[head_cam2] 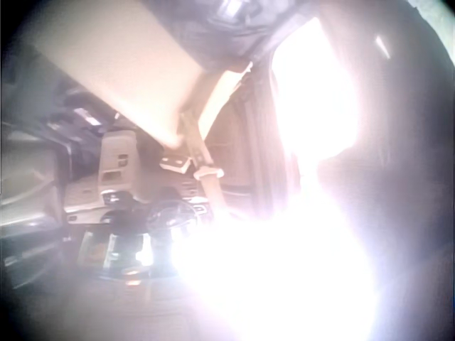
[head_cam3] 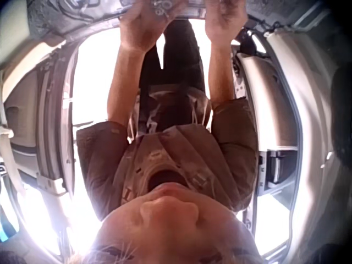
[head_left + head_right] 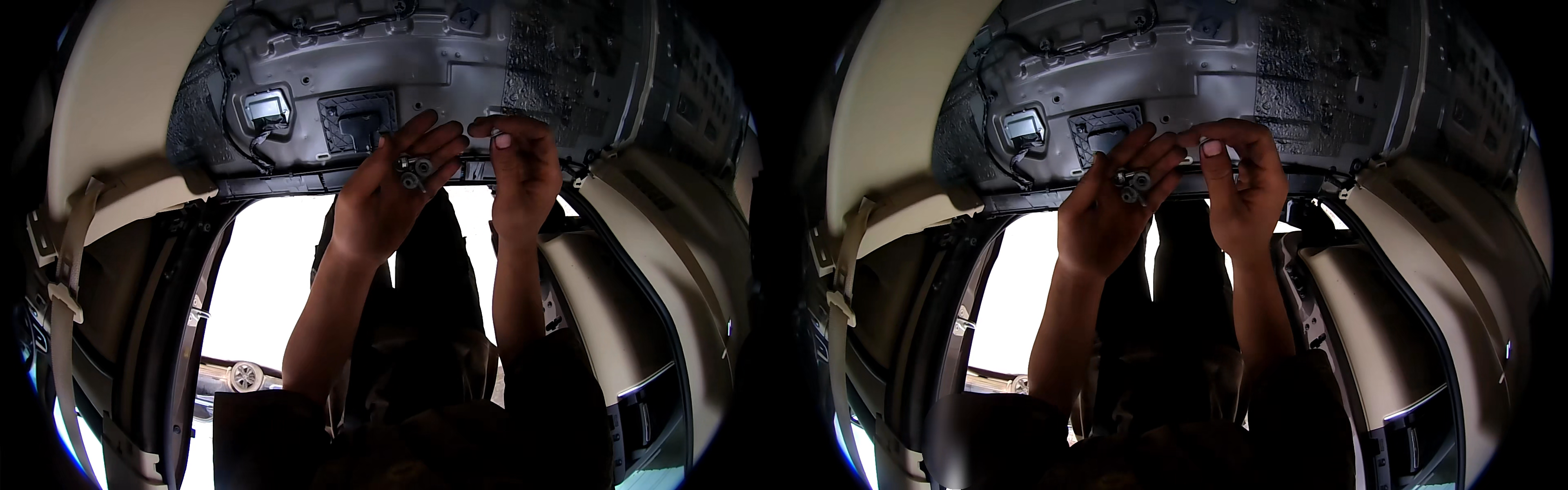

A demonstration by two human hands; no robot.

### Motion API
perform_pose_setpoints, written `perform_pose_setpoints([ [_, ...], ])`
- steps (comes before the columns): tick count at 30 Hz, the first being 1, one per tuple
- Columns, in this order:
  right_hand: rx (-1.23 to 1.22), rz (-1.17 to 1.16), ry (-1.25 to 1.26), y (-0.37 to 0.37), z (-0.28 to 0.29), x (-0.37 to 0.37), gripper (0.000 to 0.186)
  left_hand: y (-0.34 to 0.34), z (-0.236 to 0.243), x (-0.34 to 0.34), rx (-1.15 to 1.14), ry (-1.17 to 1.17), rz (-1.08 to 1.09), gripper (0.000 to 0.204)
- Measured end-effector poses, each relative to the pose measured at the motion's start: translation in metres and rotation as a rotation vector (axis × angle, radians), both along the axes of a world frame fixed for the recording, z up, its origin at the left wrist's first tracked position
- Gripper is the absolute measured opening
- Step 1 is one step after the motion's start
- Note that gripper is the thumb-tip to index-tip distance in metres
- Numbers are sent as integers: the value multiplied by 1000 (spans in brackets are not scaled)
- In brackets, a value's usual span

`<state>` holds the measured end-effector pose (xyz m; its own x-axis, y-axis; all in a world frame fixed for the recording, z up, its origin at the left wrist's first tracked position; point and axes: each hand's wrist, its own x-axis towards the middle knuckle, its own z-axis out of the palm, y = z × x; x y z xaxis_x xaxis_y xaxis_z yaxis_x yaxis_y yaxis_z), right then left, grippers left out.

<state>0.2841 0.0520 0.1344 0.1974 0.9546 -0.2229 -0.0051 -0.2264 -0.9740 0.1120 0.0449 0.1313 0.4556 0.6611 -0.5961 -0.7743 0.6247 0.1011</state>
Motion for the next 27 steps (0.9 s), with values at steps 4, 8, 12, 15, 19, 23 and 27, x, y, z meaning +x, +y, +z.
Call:
perform_pose_setpoints([
  [4,-28,52,-3,-2,-3,7,11,0,-5,1,4,90,-20,54],
  [8,-223,-34,253,6,-31,20,15,-15,-30,-2,-68,298,-60,41],
  [12,-326,-166,65,35,-116,43,25,-31,-48,-6,-255,232,0,32],
  [15,-199,-213,-111,62,-161,63,18,-38,-58,-7,-254,101,25,28],
  [19,-18,-212,-248,90,-177,59,14,-47,-71,-9,-222,-48,71,28],
  [23,-19,-193,-289,104,-191,53,9,-41,-72,-3,-250,-131,154,27],
  [27,-96,-167,-56,93,-181,42,19,-35,-77,4,-188,-240,290,39],
])
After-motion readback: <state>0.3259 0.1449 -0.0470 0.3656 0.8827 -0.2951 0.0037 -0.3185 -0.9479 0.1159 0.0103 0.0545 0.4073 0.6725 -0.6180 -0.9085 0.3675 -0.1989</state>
